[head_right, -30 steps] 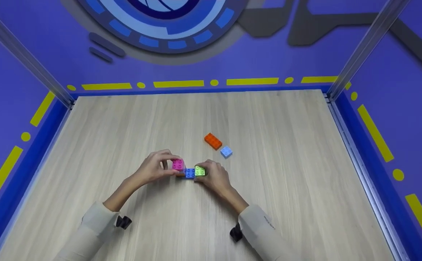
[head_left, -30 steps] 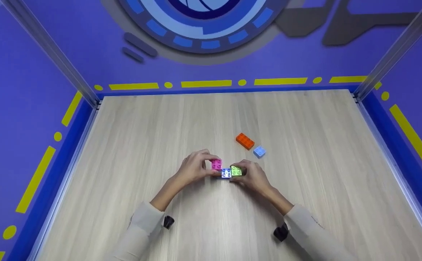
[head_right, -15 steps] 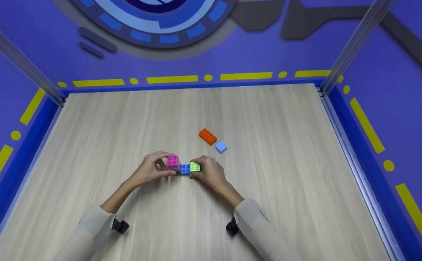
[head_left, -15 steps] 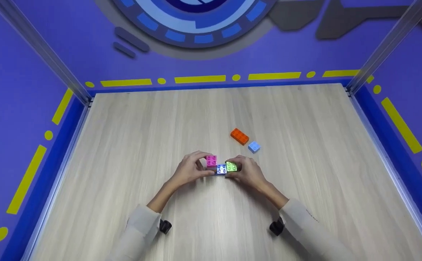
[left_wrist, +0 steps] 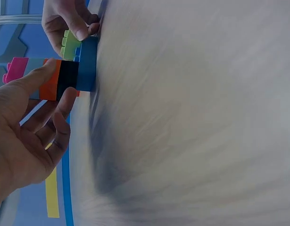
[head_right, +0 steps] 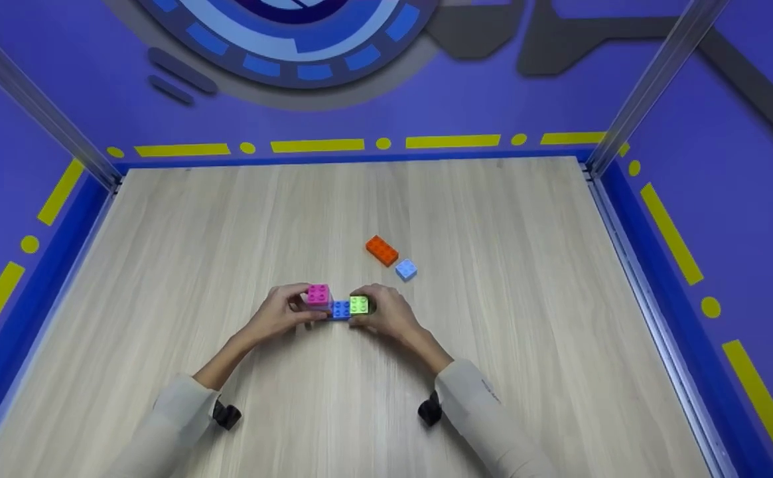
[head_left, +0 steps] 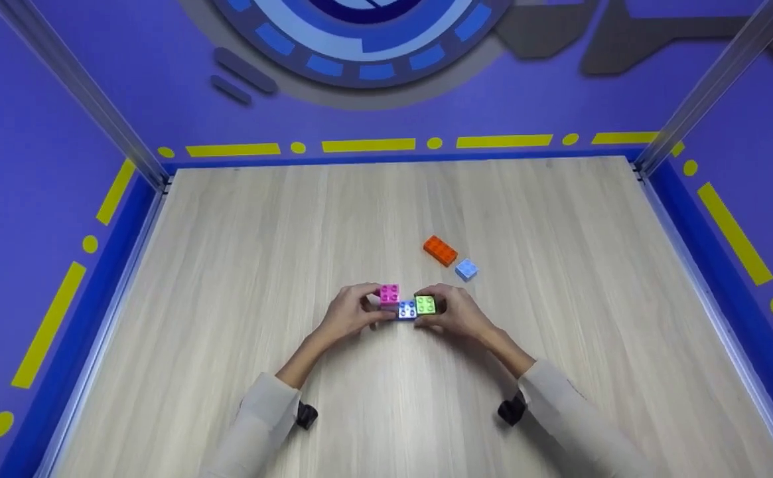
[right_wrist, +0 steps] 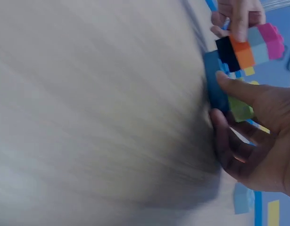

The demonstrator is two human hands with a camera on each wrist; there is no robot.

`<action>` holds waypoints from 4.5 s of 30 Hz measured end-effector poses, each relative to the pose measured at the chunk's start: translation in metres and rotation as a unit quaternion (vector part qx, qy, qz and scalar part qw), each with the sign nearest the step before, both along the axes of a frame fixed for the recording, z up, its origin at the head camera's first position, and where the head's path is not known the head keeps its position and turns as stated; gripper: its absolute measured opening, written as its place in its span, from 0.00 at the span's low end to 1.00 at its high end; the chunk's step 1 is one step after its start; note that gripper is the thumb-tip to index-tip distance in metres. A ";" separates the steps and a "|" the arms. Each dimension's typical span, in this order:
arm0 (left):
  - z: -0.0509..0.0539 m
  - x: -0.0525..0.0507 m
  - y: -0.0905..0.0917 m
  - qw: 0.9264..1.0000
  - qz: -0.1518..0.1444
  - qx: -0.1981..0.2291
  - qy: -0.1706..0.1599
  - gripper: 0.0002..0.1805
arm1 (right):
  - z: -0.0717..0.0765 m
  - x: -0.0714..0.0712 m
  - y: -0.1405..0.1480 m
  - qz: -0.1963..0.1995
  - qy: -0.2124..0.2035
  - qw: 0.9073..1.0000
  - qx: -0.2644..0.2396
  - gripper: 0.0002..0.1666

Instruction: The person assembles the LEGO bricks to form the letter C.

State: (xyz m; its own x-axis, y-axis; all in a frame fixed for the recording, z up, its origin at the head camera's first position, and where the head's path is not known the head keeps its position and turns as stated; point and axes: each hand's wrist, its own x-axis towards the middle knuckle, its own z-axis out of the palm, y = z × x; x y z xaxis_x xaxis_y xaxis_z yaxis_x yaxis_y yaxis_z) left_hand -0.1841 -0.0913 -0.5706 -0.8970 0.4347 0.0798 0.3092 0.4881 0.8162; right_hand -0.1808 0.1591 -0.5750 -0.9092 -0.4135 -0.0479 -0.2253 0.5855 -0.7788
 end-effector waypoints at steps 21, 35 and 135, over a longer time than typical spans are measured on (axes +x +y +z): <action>0.003 -0.001 -0.001 0.998 0.007 -0.025 -0.058 0.23 | 0.035 -0.050 0.044 0.011 0.057 0.997 -0.043 0.21; 0.007 -0.005 -0.001 0.996 0.008 -0.017 -0.084 0.22 | 0.009 -0.073 0.038 -0.090 0.130 0.987 -0.003 0.26; 0.006 -0.005 0.001 0.996 0.011 0.010 -0.087 0.21 | 0.036 -0.017 0.020 -0.049 0.125 0.988 -0.074 0.24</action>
